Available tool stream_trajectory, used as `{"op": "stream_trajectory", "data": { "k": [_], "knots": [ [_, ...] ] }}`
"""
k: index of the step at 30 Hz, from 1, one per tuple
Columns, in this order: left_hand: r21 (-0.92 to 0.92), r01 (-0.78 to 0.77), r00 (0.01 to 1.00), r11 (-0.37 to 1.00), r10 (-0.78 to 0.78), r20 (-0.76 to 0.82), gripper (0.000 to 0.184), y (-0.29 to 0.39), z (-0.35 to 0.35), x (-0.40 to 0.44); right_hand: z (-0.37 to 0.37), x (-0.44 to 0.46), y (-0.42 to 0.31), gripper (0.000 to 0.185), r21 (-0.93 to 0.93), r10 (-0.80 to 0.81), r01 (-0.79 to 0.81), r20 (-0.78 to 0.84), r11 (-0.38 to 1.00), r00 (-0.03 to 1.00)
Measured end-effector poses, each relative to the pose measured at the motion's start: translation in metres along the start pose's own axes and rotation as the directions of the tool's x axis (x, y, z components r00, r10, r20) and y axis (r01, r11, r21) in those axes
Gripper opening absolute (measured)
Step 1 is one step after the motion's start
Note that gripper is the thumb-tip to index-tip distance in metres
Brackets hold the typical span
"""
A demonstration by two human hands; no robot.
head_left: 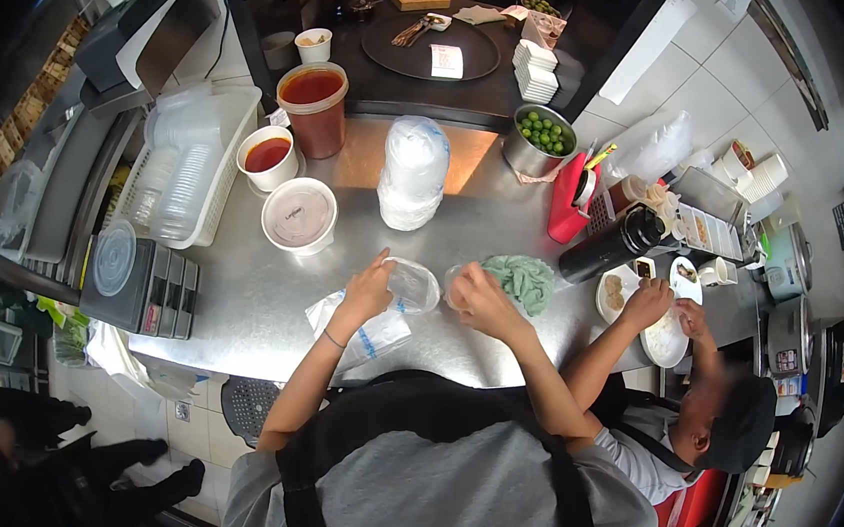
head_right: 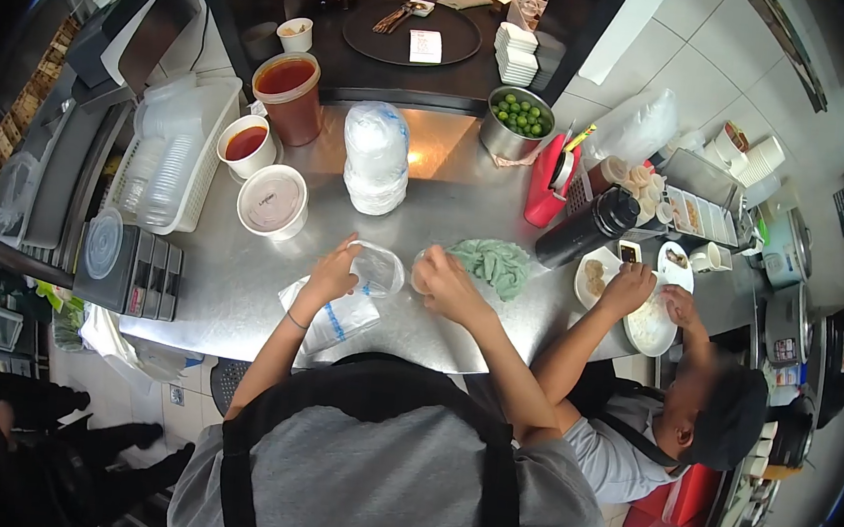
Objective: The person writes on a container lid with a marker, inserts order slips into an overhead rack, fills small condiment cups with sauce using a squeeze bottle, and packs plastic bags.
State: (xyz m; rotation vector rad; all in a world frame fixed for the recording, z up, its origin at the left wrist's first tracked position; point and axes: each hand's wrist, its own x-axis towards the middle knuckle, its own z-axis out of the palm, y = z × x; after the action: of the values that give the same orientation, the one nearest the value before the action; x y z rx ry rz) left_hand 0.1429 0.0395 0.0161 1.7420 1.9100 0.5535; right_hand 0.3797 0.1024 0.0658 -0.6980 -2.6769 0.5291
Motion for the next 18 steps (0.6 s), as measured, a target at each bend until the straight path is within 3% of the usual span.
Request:
{"op": "stream_trajectory", "data": {
  "k": [2, 5, 9, 11, 16, 18],
  "knots": [
    [-0.076, -0.027, 0.999, 0.997, 0.029, 0.029, 0.053, 0.007, 0.005, 0.003, -0.029, 0.007, -0.017, 0.034, 0.020, 0.041, -0.040, -0.045, 0.999, 0.998],
    [-0.023, -0.099, 0.993, 0.995, 0.100, 0.061, 0.056, 0.016, 0.021, 0.010, -0.043, 0.018, -0.034, 0.039, 0.095, 0.013, -0.011, -0.021, 0.995, 1.000],
    [-0.085, -0.138, 0.984, 0.987, 0.147, 0.105, 0.061, 0.015, 0.039, 0.021, 0.014, 0.018, -0.018, 0.040, 0.031, 0.005, -0.005, 0.008, 1.000, 1.000],
    [-0.167, -0.245, 0.951, 0.955, 0.270, 0.149, 0.066, 0.012, 0.039, 0.023, 0.043, 0.016, -0.007, 0.041, -0.003, 0.020, -0.020, -0.006, 1.000, 1.000],
    [-0.289, -0.112, 0.974, 0.951, 0.162, 0.157, 0.062, 0.020, 0.022, 0.013, 0.070, 0.009, 0.003, 0.047, -0.158, 0.034, -0.050, -0.105, 0.986, 0.994],
    [-0.300, -0.075, 0.975, 0.951, 0.133, 0.178, 0.060, 0.018, 0.023, 0.011, 0.043, 0.010, -0.020, 0.028, -0.192, 0.068, -0.103, -0.184, 0.976, 0.981]
  ]
}}
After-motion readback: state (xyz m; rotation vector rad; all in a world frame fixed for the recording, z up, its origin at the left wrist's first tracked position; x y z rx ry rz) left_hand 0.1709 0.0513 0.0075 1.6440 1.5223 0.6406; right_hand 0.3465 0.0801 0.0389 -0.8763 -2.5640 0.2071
